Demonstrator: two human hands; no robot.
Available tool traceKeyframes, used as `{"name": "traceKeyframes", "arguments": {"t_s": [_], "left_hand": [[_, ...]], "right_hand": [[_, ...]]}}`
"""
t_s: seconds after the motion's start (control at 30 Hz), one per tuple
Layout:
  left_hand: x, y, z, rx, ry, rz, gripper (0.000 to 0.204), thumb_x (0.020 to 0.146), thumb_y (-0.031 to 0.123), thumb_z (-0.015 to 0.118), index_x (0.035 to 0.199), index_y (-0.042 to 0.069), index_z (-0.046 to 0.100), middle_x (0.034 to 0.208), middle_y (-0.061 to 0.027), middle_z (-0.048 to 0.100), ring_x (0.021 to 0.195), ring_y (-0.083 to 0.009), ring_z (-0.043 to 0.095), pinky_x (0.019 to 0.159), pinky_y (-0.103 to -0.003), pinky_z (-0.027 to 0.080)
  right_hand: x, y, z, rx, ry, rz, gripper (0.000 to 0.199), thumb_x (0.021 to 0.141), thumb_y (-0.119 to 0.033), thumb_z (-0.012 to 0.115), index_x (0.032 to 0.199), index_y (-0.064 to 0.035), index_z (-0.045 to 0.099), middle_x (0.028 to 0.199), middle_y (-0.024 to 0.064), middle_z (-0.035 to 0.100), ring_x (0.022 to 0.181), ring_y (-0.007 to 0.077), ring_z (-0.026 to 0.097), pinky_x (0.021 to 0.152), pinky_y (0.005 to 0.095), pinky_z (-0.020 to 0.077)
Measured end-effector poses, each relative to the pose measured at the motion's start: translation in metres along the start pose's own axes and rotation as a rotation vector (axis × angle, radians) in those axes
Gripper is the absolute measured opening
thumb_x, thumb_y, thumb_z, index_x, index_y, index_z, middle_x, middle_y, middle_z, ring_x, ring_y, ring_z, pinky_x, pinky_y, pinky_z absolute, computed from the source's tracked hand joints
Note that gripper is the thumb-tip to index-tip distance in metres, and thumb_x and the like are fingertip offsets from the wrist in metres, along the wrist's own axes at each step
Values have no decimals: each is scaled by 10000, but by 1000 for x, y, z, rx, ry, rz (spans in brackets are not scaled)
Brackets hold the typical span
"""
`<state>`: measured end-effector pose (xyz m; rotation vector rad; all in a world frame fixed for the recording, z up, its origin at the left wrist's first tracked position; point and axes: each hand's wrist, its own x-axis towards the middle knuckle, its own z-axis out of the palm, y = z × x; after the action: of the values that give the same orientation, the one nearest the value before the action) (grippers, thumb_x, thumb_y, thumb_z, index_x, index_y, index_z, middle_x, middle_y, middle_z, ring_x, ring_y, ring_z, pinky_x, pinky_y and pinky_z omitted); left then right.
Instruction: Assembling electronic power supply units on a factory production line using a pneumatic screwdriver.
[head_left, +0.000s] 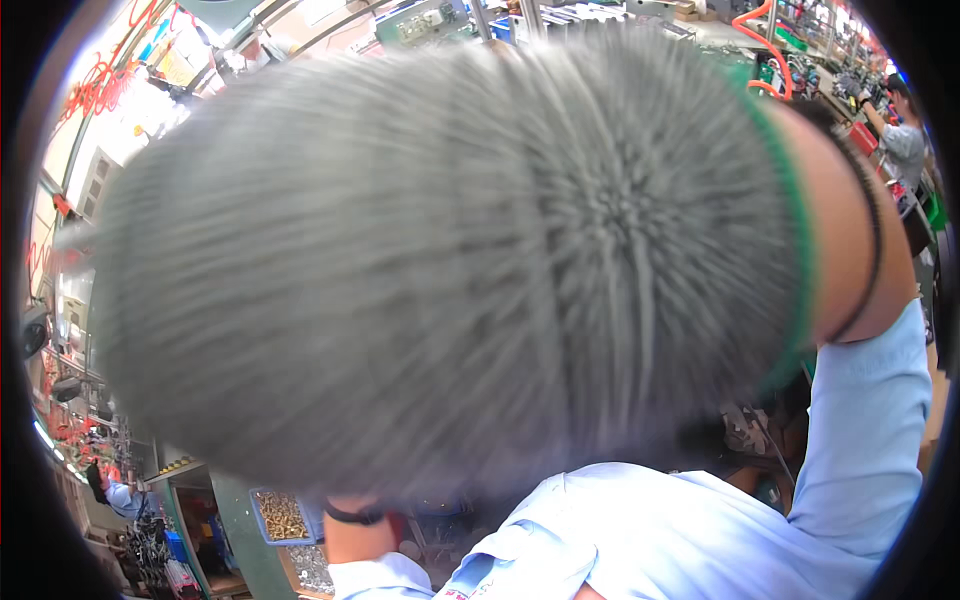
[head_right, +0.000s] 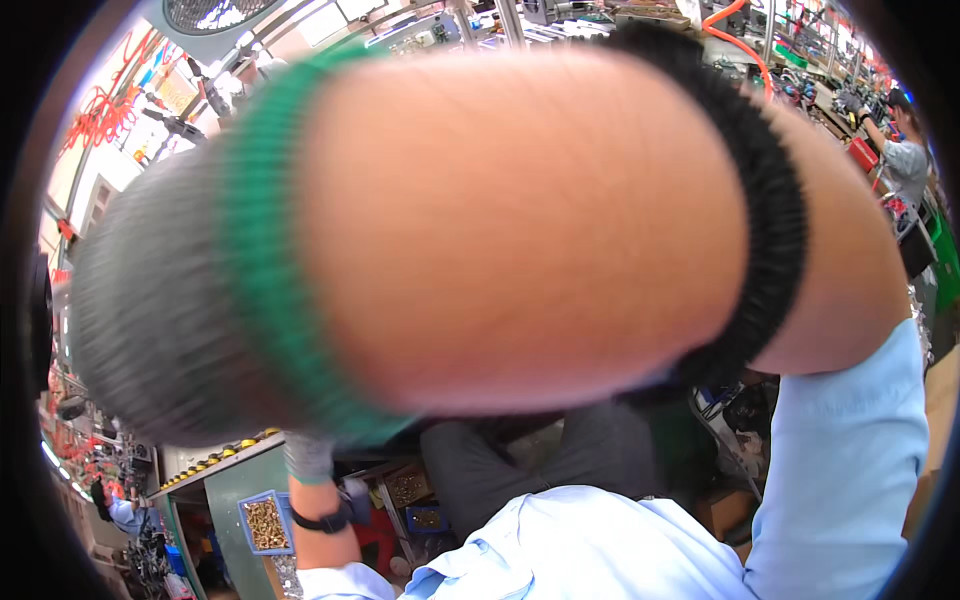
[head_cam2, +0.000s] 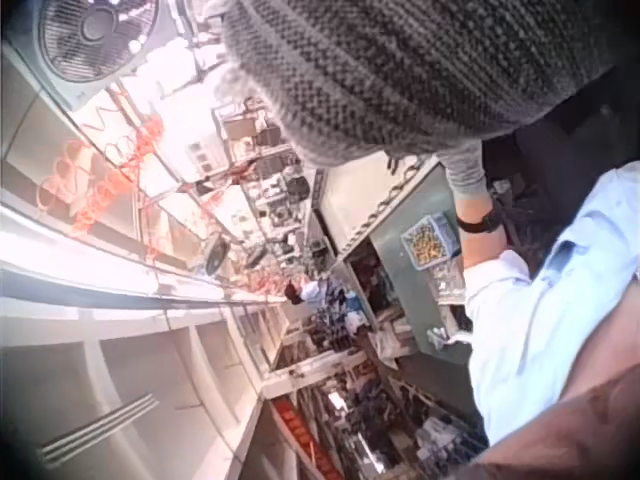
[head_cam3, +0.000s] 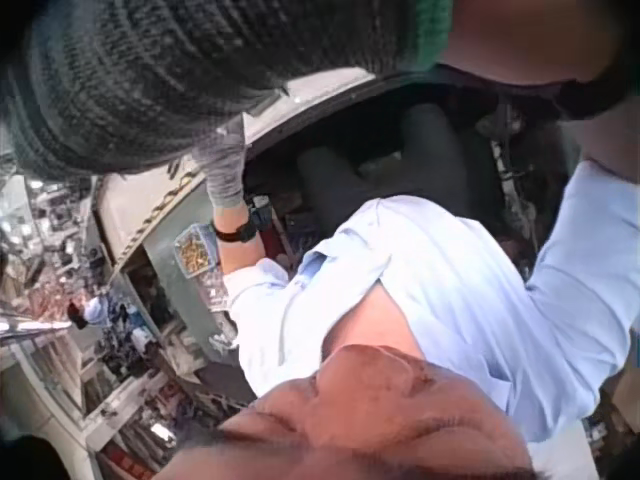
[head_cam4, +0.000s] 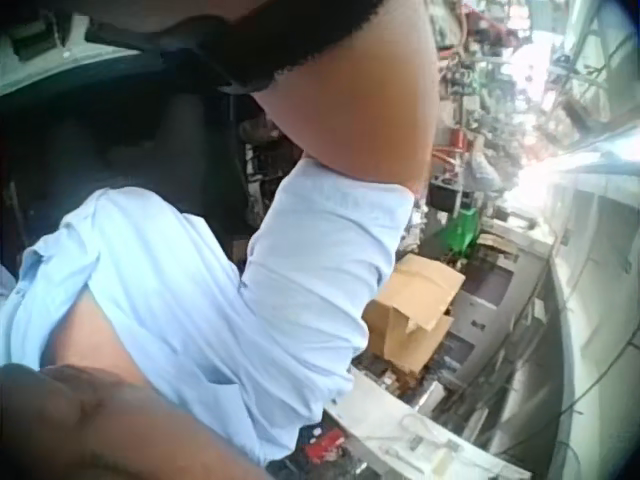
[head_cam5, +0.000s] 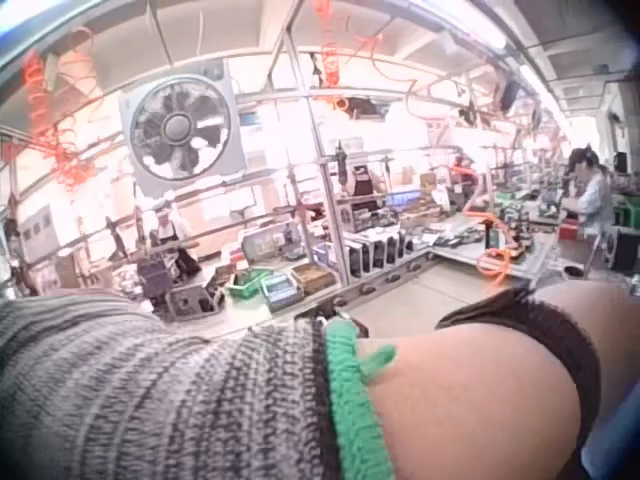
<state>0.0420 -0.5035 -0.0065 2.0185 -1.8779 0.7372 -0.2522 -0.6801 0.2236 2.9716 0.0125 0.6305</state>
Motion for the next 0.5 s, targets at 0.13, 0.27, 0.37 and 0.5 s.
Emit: {"name": "traceKeyframes", "arguments": {"t_s": [0.13,0.27,0.37,0.5], "left_hand": [[-37,128,3,-1062,-542,-239,207,955,196,658,1054,28,725,991,-173,721,914,-286,712,808,-374,561],[-119,183,215,-688,-1125,419,311,956,291,586,1084,42,719,1098,-186,715,977,-381,687,879,-455,552],[-62,236,199,-771,-1442,371,290,959,225,519,1104,132,752,1217,-120,710,1167,-252,664,975,-368,519],[-164,236,343,-768,-1191,463,354,1002,316,502,1249,165,706,1283,-79,689,1260,-231,608,1067,-361,447]], "right_hand": [[25,-20,18,26,29,-141,248,935,-292,655,1063,-80,644,793,105,623,750,321,660,682,425,545],[-29,15,94,241,122,40,223,896,-252,690,1032,-84,632,835,128,638,801,337,667,724,440,537],[-136,57,161,166,113,486,157,880,-221,712,949,-91,658,823,126,635,782,338,651,681,445,513],[-169,75,250,44,42,646,116,823,-179,746,856,-107,661,790,108,629,754,337,632,662,463,493]]}}
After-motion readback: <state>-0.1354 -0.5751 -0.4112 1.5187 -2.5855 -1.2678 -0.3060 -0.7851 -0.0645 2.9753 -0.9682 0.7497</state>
